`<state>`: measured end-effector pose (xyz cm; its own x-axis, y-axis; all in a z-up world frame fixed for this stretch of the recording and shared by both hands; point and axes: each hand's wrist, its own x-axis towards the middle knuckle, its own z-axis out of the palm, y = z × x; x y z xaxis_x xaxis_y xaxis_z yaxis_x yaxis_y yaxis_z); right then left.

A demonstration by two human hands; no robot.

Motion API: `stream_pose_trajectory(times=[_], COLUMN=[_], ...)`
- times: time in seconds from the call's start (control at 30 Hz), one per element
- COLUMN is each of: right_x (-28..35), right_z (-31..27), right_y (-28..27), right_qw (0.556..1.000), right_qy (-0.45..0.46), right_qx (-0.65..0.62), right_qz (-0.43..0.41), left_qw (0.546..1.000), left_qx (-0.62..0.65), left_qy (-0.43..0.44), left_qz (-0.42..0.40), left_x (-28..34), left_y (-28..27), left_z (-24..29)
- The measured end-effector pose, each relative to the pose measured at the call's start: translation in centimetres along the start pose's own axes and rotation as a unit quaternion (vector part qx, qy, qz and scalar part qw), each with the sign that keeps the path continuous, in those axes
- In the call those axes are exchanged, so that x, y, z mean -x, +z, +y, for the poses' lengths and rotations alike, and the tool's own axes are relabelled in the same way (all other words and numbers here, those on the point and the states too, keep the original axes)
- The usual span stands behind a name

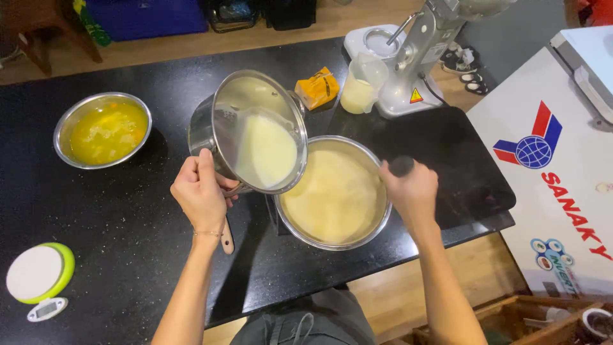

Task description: The person is whisking a yellow batter and then pouring warm milk from a pot into the bowl while continuing to whisk.

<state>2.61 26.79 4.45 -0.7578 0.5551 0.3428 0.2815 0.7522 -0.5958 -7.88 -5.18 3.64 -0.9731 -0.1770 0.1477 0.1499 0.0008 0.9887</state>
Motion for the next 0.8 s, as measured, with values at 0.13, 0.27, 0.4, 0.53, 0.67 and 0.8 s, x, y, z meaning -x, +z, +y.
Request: stream_pose_trajectory(times=[0.13,0.27,0.4,0.53,0.67,0.8], right_x=[3.4,7.1,7.2,4.3,3.5,4.6], right_z=[1.8,2.8,2.4,3.8,3.9,5.0], right_y=[-1.1,2.1,4.8,3.9,0.2,-2.2], right_qw=[0.996,0.95,0.959,0.962,0.983,0.99], right_qy=[0.041,0.166,-0.066,-0.074,-0.03,-0.017], right_qx=[-0.042,-0.196,-0.251,-0.256,-0.174,-0.125], right_qz=[-0.074,-0.176,-0.112,-0.057,-0.057,-0.06], left_qw=[1.0,0.999,0.999,0.999,0.997,0.994], left_qx=[0.0,0.023,0.003,-0.021,-0.06,-0.094], left_qy=[0.013,-0.011,-0.003,-0.001,0.025,0.039], left_qz=[0.007,0.034,0.041,0.044,0.039,0.04], left_x=[0.7,1.8,3.0,4.0,5.0,5.7], left_y=[0.7,1.4,2.1,2.5,2.9,3.1], left_z=[0.4,0.7,1.2,1.3,0.7,0.4])
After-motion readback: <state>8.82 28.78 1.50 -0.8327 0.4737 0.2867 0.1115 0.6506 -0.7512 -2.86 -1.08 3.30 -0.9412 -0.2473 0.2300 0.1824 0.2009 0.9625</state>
